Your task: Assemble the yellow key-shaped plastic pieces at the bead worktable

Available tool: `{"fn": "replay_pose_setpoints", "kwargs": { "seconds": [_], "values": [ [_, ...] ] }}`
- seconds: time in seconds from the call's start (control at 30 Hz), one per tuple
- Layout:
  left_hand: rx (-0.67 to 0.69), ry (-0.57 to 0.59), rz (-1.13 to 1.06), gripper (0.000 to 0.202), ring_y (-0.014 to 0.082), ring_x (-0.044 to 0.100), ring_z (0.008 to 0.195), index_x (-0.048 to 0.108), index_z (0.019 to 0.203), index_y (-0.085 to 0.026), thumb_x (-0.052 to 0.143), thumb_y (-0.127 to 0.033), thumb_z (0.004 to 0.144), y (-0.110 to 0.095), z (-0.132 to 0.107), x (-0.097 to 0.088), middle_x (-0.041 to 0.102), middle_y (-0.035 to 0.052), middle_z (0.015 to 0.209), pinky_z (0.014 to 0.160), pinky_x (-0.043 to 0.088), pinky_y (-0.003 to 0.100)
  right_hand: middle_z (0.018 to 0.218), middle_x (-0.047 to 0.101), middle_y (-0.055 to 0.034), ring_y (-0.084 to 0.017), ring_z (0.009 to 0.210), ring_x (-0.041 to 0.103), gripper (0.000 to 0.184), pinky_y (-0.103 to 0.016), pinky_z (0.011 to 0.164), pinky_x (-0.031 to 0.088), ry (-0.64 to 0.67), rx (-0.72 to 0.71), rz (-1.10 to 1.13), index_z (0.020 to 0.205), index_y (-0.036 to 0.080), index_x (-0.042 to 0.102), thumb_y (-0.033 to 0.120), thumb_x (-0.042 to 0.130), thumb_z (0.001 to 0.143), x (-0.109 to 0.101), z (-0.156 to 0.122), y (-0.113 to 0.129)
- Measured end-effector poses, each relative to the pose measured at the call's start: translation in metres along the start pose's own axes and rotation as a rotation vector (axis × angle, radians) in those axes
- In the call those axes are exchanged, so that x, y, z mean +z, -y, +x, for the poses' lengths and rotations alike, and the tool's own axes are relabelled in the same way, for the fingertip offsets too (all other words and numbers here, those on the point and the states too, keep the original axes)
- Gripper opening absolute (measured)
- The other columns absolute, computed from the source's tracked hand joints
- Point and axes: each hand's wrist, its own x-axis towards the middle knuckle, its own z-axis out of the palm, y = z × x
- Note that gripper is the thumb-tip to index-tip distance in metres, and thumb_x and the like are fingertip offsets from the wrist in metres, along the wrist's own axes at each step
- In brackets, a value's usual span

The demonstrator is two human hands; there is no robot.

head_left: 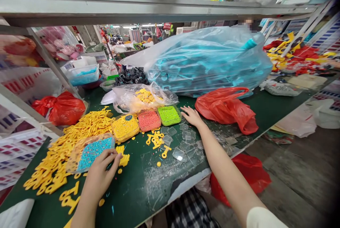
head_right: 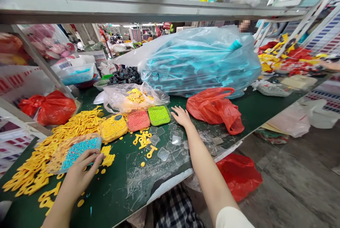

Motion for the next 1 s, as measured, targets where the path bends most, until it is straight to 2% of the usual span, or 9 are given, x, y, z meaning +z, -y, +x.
{"fn": "replay_pose_setpoints", "kwargs": {
  "seconds": [0.07, 0.17, 0.27, 0.37, 0.5, 0.63, 0.8, 1.0],
  "values": [
    [-0.007, 0.009, 0.002, 0.044, 0.0199, 0.066, 0.08, 0.068, 0.074, -0.022, 0.044, -0.052, 0.093, -0.001, 0.0, -0.001, 0.067, 0.0063, 0.089, 0.073, 0.052, 0.027, 0.151, 0.041, -0.0043, -0.027, 0.144, 0.028, 0.044, -0.061, 0.114, 0.014, 0.055, 0.021, -0.048, 0.139, 0.033, 0.049, 0.043, 0.04, 0.097, 0.006, -0.001, 0.002],
    [-0.038, -0.007, -0.001, 0.046, 0.0197, 0.066, 0.08, 0.067, 0.072, -0.021, 0.042, -0.052, 0.094, -0.002, -0.001, -0.001, 0.066, 0.0063, 0.089, 0.071, 0.051, 0.027, 0.153, 0.038, -0.0026, -0.025, 0.144, 0.028, 0.044, -0.058, 0.114, 0.016, 0.121, 0.039, -0.101, 0.14, 0.035, 0.046, 0.043, 0.036, 0.098, 0.008, -0.005, 0.007],
    [-0.047, -0.017, -0.012, 0.045, 0.0197, 0.066, 0.081, 0.067, 0.074, -0.02, 0.04, -0.051, 0.095, -0.003, -0.002, 0.0, 0.066, 0.0063, 0.089, 0.072, 0.051, 0.027, 0.156, 0.032, -0.0074, -0.026, 0.145, 0.024, 0.049, -0.056, 0.114, 0.02, 0.15, 0.083, -0.157, 0.145, 0.028, 0.041, 0.042, 0.032, 0.099, 0.006, -0.016, 0.012],
    [-0.041, -0.012, -0.032, 0.044, 0.0192, 0.065, 0.081, 0.066, 0.075, -0.02, 0.04, -0.048, 0.096, -0.005, -0.003, 0.0, 0.065, 0.006, 0.088, 0.074, 0.049, 0.028, 0.158, 0.026, -0.0123, -0.027, 0.146, 0.019, 0.056, -0.055, 0.115, 0.019, 0.15, 0.121, -0.214, 0.149, 0.02, 0.034, 0.042, 0.029, 0.099, 0.004, -0.035, 0.014],
    [-0.028, -0.015, -0.048, 0.042, 0.0192, 0.064, 0.081, 0.067, 0.076, -0.02, 0.041, -0.047, 0.096, -0.008, -0.004, -0.001, 0.065, 0.0058, 0.088, 0.074, 0.048, 0.029, 0.158, 0.026, -0.0116, -0.028, 0.146, 0.02, 0.06, -0.054, 0.115, 0.019, 0.145, 0.146, -0.27, 0.15, 0.019, 0.032, 0.047, 0.026, 0.098, 0.003, -0.064, 0.015],
    [-0.027, -0.04, -0.061, 0.041, 0.0195, 0.063, 0.082, 0.067, 0.076, -0.02, 0.041, -0.046, 0.096, -0.009, -0.006, -0.001, 0.065, 0.0061, 0.088, 0.076, 0.048, 0.03, 0.157, 0.027, -0.013, -0.028, 0.146, 0.021, 0.064, -0.054, 0.115, 0.019, 0.124, 0.165, -0.305, 0.15, 0.017, 0.032, 0.051, 0.025, 0.096, 0.011, -0.083, 0.022],
    [-0.01, -0.033, -0.04, 0.038, 0.0194, 0.063, 0.083, 0.067, 0.077, -0.02, 0.041, -0.04, 0.097, -0.011, -0.007, -0.002, 0.066, 0.0066, 0.089, 0.075, 0.048, 0.031, 0.156, 0.03, -0.013, -0.032, 0.145, 0.023, 0.07, -0.057, 0.114, 0.021, 0.084, 0.172, -0.325, 0.149, 0.019, 0.034, 0.06, 0.026, 0.093, 0.029, -0.089, 0.033],
    [-0.006, -0.059, 0.021, 0.039, 0.0199, 0.063, 0.083, 0.066, 0.077, -0.019, 0.04, -0.037, 0.098, -0.013, -0.008, -0.005, 0.067, 0.0062, 0.089, 0.075, 0.045, 0.033, 0.153, 0.035, -0.0193, -0.033, 0.144, 0.025, 0.073, -0.053, 0.113, 0.024, 0.085, 0.155, -0.266, 0.148, 0.014, 0.035, 0.06, 0.03, 0.091, 0.041, -0.091, 0.031]
  ]
}}
